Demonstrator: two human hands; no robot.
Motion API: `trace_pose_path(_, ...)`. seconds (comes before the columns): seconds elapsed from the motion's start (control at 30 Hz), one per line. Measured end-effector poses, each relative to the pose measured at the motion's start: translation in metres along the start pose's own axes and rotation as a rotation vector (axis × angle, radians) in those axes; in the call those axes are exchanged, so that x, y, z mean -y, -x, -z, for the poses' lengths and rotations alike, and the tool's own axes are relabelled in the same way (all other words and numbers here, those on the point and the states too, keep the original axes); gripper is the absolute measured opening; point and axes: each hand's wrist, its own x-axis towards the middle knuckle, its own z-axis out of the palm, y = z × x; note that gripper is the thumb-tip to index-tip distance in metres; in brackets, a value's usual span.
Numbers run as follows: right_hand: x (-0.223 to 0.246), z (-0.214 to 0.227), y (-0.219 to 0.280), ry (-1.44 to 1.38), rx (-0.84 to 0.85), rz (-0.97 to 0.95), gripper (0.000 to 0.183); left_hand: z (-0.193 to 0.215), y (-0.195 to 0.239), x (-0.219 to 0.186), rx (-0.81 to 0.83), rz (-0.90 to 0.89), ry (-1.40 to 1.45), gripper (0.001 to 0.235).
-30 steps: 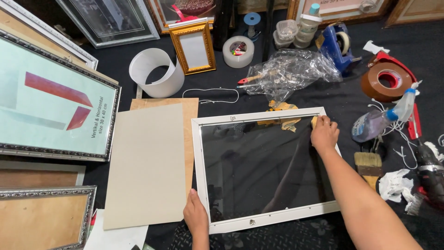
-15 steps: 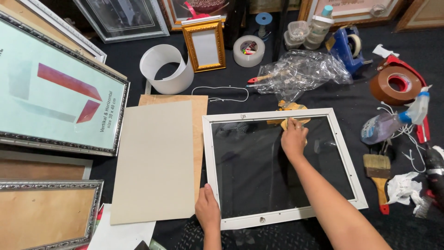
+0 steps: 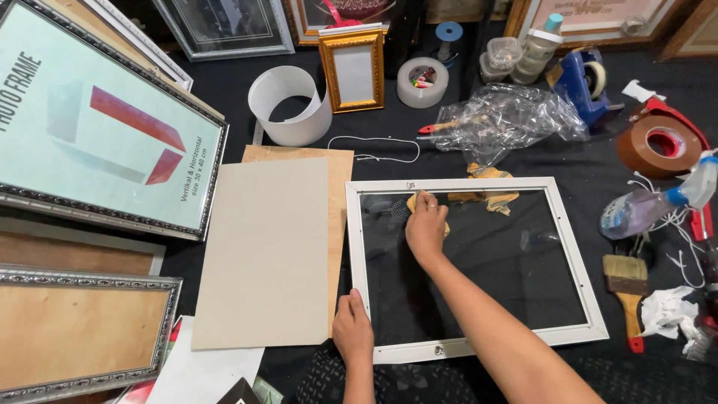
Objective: The person wipes the surface of a framed glass pane using a yellow cloth. They move the cloth across the glass repeatedly, covering different areas of the pane while seated on the floor.
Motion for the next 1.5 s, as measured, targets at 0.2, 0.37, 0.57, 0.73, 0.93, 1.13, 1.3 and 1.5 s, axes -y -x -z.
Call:
trace_pose_path(0.2,0.042,-0.010,0.004,-0.048,0.036,0.070,0.055,0.005,0.003,-0.007,0.015,0.013,-0.003,0.052)
trace_pose_path(0.37,0.073,0.012,0.014,-0.207,0.153,0.223,0.052,0.003,0.002,-0.005,0.013,0.008,0.009,0.053)
trace_pose_path(0.57,0.036,0.045,0.038,-0.187,0.234,0.502,0.055,-0.003,-0.004,0.007,-0.019,-0.044,0.034,0.057)
trace_pose_path(0.73,-0.054,0.078,0.045,-0.006,0.101,0.475,0.057,0.004,-0.002,0.000,-0.001,-0.016,0.076,0.056)
trace_pose_path(0.93,-0.219,0.108,0.070,0.365,0.081,0.102,0.053,0.004,-0.001,0.002,-0.020,0.003,0.087,0.057)
trace_pose_path(1.13,-0.307,0.127,0.107,0.637,-0.049,-0.052,0.050,0.006,0.000,-0.001,-0.033,-0.002,0.088,0.059)
trace_pose_path(1.3,-0.303,0.059,0.102,0.347,0.001,-0.266,0.062,0.007,0.002,0.000,-0.038,-0.029,0.050,0.057)
trace_pose_path(1.5,-0.147,0.048,0.111,0.061,-0.001,-0.239,0.065,0.002,-0.004,0.010,-0.045,-0.076,0.023,0.059)
